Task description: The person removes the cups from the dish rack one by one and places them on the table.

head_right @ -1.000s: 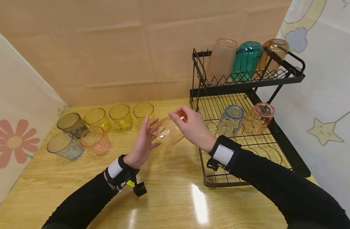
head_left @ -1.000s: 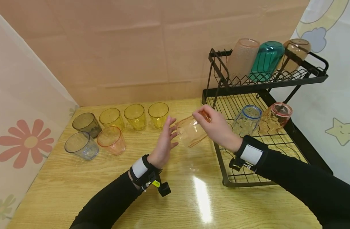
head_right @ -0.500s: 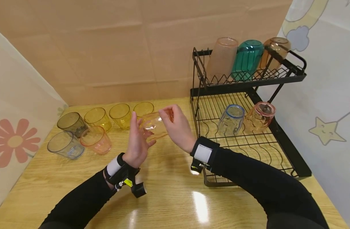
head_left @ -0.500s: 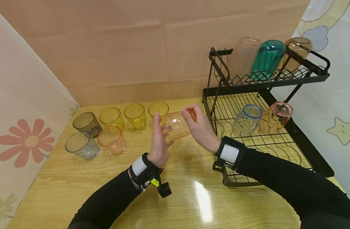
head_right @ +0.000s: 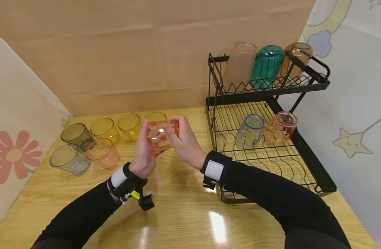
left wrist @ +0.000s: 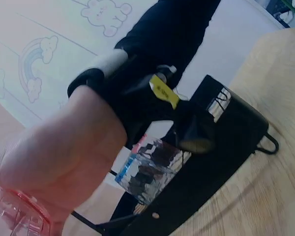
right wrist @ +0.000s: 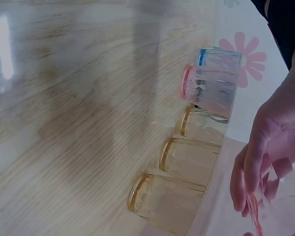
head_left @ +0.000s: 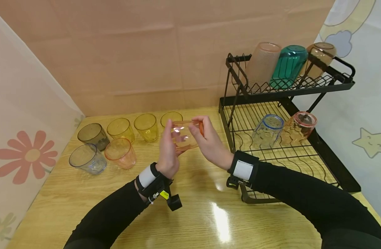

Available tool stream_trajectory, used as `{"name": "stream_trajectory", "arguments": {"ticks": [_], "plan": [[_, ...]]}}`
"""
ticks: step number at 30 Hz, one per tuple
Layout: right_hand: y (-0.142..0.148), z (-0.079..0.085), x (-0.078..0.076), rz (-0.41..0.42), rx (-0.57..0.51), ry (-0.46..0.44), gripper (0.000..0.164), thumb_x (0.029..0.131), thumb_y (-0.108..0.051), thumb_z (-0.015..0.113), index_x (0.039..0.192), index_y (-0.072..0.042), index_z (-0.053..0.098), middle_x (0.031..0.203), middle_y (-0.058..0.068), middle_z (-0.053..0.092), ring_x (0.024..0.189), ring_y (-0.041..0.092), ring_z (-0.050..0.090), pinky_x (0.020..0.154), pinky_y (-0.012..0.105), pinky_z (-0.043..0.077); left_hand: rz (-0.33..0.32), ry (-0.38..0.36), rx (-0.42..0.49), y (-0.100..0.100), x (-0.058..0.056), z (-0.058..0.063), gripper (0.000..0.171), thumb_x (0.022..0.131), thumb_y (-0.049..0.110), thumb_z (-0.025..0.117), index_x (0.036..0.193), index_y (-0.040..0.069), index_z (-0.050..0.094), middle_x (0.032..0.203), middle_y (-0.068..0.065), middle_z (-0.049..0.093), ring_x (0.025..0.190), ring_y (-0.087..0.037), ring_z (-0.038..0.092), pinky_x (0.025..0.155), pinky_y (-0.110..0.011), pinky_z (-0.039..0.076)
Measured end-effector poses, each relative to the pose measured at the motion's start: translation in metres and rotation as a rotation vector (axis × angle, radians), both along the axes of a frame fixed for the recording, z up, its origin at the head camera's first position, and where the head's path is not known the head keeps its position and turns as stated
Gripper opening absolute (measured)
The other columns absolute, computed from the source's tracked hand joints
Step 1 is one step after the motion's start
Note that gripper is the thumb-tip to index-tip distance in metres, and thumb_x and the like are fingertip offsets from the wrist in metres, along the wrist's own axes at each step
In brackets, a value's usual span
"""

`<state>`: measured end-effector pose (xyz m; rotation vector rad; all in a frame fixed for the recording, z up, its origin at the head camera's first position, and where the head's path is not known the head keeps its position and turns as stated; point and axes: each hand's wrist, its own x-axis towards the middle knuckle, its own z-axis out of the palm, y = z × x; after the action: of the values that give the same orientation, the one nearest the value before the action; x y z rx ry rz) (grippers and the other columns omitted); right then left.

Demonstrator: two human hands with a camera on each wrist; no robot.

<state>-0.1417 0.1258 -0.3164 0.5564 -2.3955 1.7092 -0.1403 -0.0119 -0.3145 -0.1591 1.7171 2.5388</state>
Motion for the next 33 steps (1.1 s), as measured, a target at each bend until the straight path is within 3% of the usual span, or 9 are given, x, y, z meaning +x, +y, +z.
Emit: {"name": "stream_trajectory", "arguments": {"ticks": [5,13,17,21,27,33], "plan": [[0.005,0.000,0.001,0.066,0.154,0.047,0.070,0.099,-0.058,0.038,0.136,0.001,0.038,0.117,0.014,0.050,0.098,0.024,0.052,0.080,0.038,0.045,-0.012,0.015,-0.028,-0.010,-0.002,-0.003,0.039,0.101,0.048,0.043,0.102,0.011,0.054,0.079,-0.004,0.044,0.078,-0.018,0.053,0.063,-0.035,0.053],[0.020,0.002,0.005,0.178,0.580,0.068,0.065,0.099,-0.042,0.055,0.145,-0.002,0.034,0.132,0.013,0.050,0.116,0.024,0.053,0.096,0.042,0.045,-0.092,0.038,-0.201,-0.032,-0.005,-0.011,0.045,0.101,0.047,0.043,0.119,0.007,0.054,0.101,-0.006,0.052,0.079,-0.020,0.052,0.057,-0.028,0.053],[0.030,0.005,0.009,0.254,0.783,0.088,0.074,0.095,-0.052,0.055,0.150,-0.008,0.031,0.143,0.011,0.045,0.127,0.025,0.047,0.102,0.044,0.041,-0.124,0.068,-0.337,-0.043,-0.010,-0.017,0.047,0.102,0.044,0.044,0.124,0.004,0.055,0.101,-0.011,0.053,0.084,-0.021,0.053,0.057,-0.026,0.051],[0.042,0.008,0.013,0.343,0.920,0.114,0.077,0.094,-0.059,0.049,0.151,-0.011,0.030,0.149,0.011,0.038,0.132,0.028,0.041,0.105,0.047,0.036,-0.170,0.111,-0.499,-0.058,-0.017,-0.021,0.049,0.102,0.040,0.046,0.136,0.005,0.050,0.121,-0.016,0.053,0.103,-0.028,0.054,0.064,-0.032,0.053],[0.059,0.013,0.022,0.426,1.046,0.216,0.080,0.093,-0.067,0.043,0.150,-0.012,0.034,0.149,0.012,0.038,0.134,0.029,0.040,0.105,0.048,0.035,-0.231,0.220,-0.750,-0.080,-0.025,-0.025,0.054,0.101,0.042,0.050,0.140,0.004,0.046,0.130,-0.016,0.051,0.113,-0.033,0.050,0.083,-0.045,0.047],[0.076,0.019,0.032,0.415,1.100,0.301,0.077,0.093,-0.064,0.048,0.148,-0.012,0.038,0.148,0.014,0.038,0.133,0.032,0.041,0.104,0.051,0.036,-0.289,0.300,-1.027,-0.093,-0.029,-0.028,0.063,0.097,0.053,0.051,0.141,0.008,0.045,0.131,-0.017,0.050,0.114,-0.034,0.050,0.088,-0.049,0.044]]}}
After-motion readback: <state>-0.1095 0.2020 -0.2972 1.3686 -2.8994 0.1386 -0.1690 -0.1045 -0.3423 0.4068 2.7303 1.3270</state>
